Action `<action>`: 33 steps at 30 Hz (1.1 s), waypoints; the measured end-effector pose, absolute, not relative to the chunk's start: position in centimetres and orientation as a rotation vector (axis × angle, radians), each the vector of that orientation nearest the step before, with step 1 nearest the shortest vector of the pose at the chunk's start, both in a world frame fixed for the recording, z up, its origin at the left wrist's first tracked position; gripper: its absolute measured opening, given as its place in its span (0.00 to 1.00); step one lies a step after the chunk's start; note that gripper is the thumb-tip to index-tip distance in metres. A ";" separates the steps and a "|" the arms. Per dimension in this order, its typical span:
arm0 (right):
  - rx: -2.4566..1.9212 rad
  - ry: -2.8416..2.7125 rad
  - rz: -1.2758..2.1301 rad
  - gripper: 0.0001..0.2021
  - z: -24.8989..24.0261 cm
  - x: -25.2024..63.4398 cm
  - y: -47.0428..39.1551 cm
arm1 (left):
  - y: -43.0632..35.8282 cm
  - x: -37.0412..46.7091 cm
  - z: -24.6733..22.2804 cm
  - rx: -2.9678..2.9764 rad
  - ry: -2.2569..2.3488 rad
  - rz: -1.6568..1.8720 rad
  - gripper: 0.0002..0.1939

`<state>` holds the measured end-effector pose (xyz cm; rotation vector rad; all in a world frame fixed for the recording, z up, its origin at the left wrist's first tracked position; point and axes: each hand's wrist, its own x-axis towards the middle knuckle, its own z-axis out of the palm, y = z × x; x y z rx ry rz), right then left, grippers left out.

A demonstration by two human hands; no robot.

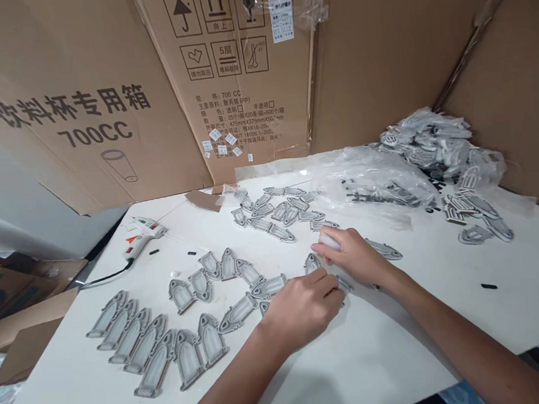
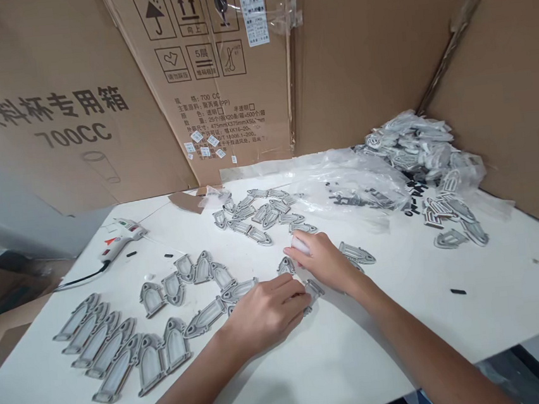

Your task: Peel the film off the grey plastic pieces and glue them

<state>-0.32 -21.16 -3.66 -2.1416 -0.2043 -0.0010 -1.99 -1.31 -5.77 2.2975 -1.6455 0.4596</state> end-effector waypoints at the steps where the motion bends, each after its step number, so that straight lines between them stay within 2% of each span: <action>1: -2.147 -0.199 0.011 0.19 -3.8 -0.2 -21.2 | -1.3 -2.0 -5.8 2.301 -1.644 0.462 0.09; 13: -2.104 -0.126 0.103 0.20 -4.9 0.0 -21.0 | -2.0 -2.3 -5.3 2.329 -1.620 0.403 0.10; 17: -2.088 -0.125 0.072 0.21 -4.8 0.0 -21.1 | -2.0 -2.5 -4.6 2.346 -1.645 0.345 0.05; 22: -2.164 -0.059 -0.032 0.20 -4.1 0.1 -22.3 | -1.9 -2.4 -4.9 2.342 -1.729 0.459 0.08; 25: -2.247 0.003 -0.084 0.21 -3.9 0.3 -23.7 | -1.7 -2.1 -5.4 2.335 -1.758 0.532 0.13; 28: -2.292 0.078 -0.005 0.21 -4.2 0.5 -25.4 | -1.3 -1.6 -5.5 2.377 -1.735 0.531 0.15; 33: -2.289 0.093 0.237 0.22 -4.5 0.4 -27.9 | -0.4 -0.6 -5.4 2.531 -1.572 0.514 0.10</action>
